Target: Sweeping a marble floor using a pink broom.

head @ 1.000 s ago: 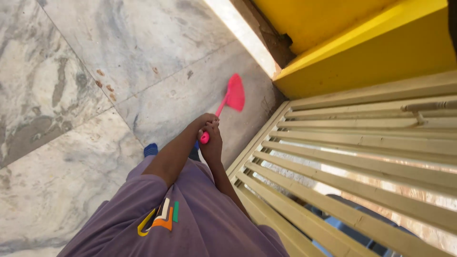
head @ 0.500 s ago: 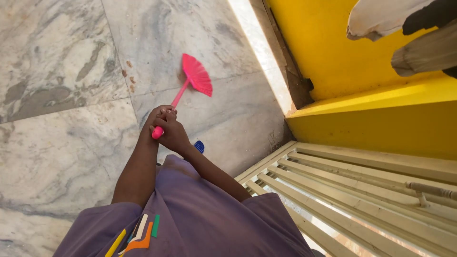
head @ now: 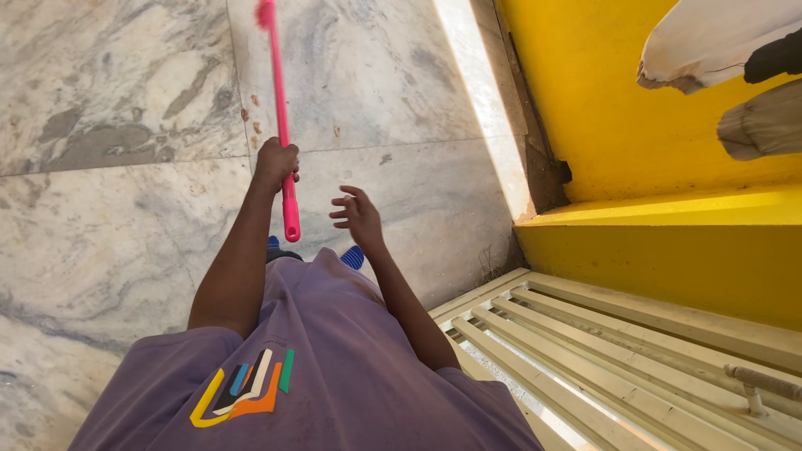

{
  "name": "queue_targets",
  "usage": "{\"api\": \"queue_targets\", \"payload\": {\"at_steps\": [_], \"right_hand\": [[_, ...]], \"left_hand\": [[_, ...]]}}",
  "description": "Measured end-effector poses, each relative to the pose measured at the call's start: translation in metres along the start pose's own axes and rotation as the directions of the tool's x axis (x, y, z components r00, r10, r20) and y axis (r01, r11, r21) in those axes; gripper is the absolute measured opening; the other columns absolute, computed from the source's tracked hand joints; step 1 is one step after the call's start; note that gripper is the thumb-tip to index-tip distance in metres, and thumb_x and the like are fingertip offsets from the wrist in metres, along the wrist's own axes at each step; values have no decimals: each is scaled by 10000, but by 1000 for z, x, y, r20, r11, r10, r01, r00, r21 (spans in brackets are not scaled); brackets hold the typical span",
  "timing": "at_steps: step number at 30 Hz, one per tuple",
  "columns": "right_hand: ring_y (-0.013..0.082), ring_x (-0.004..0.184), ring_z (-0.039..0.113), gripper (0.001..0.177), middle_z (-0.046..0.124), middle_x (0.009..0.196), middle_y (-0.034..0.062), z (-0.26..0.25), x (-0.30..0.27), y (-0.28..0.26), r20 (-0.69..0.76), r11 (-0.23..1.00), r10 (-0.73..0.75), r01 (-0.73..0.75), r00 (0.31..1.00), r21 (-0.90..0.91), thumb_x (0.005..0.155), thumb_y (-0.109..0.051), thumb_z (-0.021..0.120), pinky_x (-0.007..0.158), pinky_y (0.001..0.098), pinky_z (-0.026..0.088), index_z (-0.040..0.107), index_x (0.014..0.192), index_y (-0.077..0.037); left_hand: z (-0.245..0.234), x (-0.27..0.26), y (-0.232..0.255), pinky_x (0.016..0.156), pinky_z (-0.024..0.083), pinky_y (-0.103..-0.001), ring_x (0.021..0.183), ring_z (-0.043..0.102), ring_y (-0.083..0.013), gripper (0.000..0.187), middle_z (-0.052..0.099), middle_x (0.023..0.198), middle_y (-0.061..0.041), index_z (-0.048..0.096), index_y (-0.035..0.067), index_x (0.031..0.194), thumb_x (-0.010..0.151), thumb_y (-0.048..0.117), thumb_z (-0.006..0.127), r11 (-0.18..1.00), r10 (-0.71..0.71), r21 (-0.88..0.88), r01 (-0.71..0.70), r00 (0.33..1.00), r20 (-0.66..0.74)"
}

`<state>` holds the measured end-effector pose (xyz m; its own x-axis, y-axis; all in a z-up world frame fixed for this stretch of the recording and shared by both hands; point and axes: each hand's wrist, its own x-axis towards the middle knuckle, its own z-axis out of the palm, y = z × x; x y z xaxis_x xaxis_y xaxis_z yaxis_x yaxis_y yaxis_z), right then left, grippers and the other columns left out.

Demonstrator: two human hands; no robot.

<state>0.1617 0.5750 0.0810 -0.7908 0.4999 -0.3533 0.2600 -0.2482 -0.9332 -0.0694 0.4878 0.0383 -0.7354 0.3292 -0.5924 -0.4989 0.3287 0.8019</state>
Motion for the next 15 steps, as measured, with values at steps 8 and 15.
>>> {"api": "queue_targets", "payload": {"at_steps": [8,15], "right_hand": [[330,893,715,648,654,1149,243,-72,24,-10,-270,817,404,-212,874,536,1016,-547,359,679,429,618,336,1440,-58],[179,636,588,123,573,821,74,-131,33,52,-675,853,229,190,701,487,994,-163,530,476,325,492,556,1067,-67]], "left_hand": [[124,-59,-4,411,487,-316,510,546,-142,295,624,740,-76,610,-17,1098,901,203,627,958,-146,287,-16,832,535],[226,-58,-56,396,451,-303,471,526,-125,256,613,680,-73,671,-44,946,948,210,636,926,-318,375,-30,471,823]]}}
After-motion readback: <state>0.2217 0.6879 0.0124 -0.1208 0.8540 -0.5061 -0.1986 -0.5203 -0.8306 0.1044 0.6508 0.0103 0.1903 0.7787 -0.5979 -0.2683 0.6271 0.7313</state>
